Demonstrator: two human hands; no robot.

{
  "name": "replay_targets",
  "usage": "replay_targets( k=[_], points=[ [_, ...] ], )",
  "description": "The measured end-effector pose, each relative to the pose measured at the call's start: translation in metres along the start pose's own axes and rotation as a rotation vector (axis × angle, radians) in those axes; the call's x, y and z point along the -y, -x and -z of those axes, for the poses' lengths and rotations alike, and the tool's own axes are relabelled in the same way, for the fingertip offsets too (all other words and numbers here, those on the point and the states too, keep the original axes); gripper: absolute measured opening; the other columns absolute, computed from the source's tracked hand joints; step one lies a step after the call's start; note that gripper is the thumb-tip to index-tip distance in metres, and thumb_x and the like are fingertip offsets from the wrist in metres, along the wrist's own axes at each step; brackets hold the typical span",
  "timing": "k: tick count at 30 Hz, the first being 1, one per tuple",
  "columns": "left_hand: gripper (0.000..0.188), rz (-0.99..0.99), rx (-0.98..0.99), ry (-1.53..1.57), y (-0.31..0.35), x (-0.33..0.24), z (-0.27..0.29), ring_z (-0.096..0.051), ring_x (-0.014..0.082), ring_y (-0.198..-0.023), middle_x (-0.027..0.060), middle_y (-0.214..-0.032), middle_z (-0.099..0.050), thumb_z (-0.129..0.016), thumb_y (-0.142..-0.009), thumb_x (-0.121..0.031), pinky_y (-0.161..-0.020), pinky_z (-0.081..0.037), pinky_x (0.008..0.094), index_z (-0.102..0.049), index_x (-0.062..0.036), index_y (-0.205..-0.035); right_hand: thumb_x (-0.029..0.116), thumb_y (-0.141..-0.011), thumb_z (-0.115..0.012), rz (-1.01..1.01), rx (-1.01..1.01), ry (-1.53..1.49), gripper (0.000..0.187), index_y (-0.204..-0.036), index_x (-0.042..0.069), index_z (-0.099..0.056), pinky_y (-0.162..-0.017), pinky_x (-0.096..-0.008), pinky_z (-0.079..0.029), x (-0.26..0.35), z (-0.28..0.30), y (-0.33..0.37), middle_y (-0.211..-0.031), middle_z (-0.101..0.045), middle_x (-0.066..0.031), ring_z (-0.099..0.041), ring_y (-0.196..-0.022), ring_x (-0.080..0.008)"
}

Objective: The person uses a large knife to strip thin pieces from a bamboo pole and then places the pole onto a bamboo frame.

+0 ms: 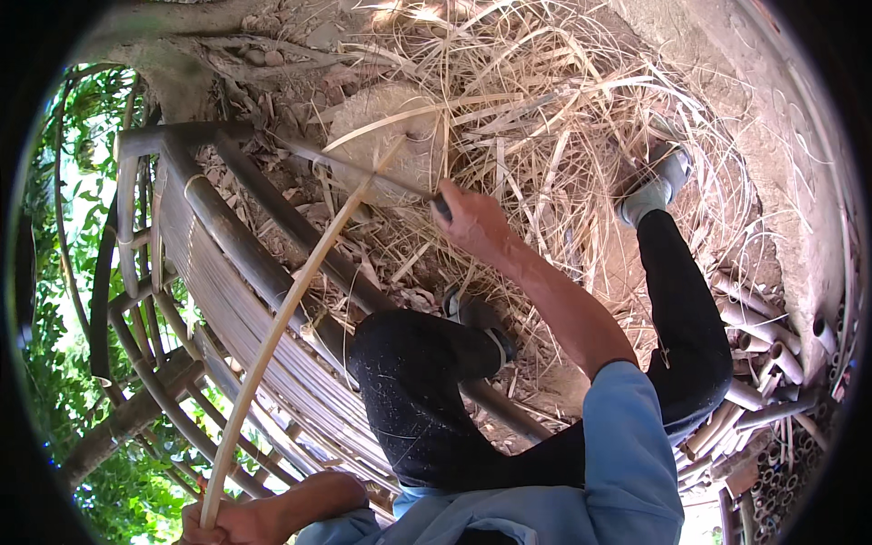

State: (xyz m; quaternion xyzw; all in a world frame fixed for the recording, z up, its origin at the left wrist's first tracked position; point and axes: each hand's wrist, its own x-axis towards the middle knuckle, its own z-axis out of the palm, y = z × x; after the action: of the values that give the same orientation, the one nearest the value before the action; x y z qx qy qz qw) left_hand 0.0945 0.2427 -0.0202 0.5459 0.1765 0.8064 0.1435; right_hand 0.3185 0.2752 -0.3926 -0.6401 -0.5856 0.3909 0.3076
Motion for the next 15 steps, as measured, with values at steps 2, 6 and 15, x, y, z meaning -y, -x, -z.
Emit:
replay_targets(
  k=[2,6,15],
  points=[
    [0.021,0.001,-0.011,0.028,0.004,0.003,-0.005,-0.032,0.0060,-0.049,-0.0063,-0.064,-0.035,-0.056,-0.105,-0.029,-0.044,-0.025,0.0236,-0.060,-0.0147,-0.091,0.025,-0.099,-0.061,-0.158,-0.018,0.045,0.027,-0.115,0.004,-0.052,-0.052,-0.0450,-0.053,-0.049,-0.003,-0.008,-0.073,-0.064,-0.0188,-0.067,-0.062,-0.0325],
    [0.022,-0.036,-0.092,0.146,-0.002,0.000,-0.002,-0.033,0.0060,-0.049,-0.0062,-0.063,-0.036,-0.056,-0.105,-0.029,-0.044,-0.025,0.0237,-0.060,-0.0144,-0.090,0.025,-0.097,-0.063,-0.298,0.001,0.193,0.039,-0.128,0.005,-0.049,-0.061,-0.0506,-0.053,-0.079,0.003,0.002,-0.080,-0.068,-0.0215,-0.070,-0.072,-0.0405],
    [0.052,0.137,0.376,0.115,-0.117,-0.018,0.031,-0.033,0.0098,-0.053,-0.0030,-0.068,-0.038,-0.039,-0.109,-0.037,-0.047,-0.035,0.0283,-0.037,-0.0029,-0.149,0.030,-0.092,-0.075,-0.391,0.091,-0.048,0.041,-0.118,0.003,-0.060,-0.068,-0.0415,-0.052,0.025,0.040,0.017,-0.077,-0.064,-0.0111,-0.066,-0.075,-0.0259]
  ],
)
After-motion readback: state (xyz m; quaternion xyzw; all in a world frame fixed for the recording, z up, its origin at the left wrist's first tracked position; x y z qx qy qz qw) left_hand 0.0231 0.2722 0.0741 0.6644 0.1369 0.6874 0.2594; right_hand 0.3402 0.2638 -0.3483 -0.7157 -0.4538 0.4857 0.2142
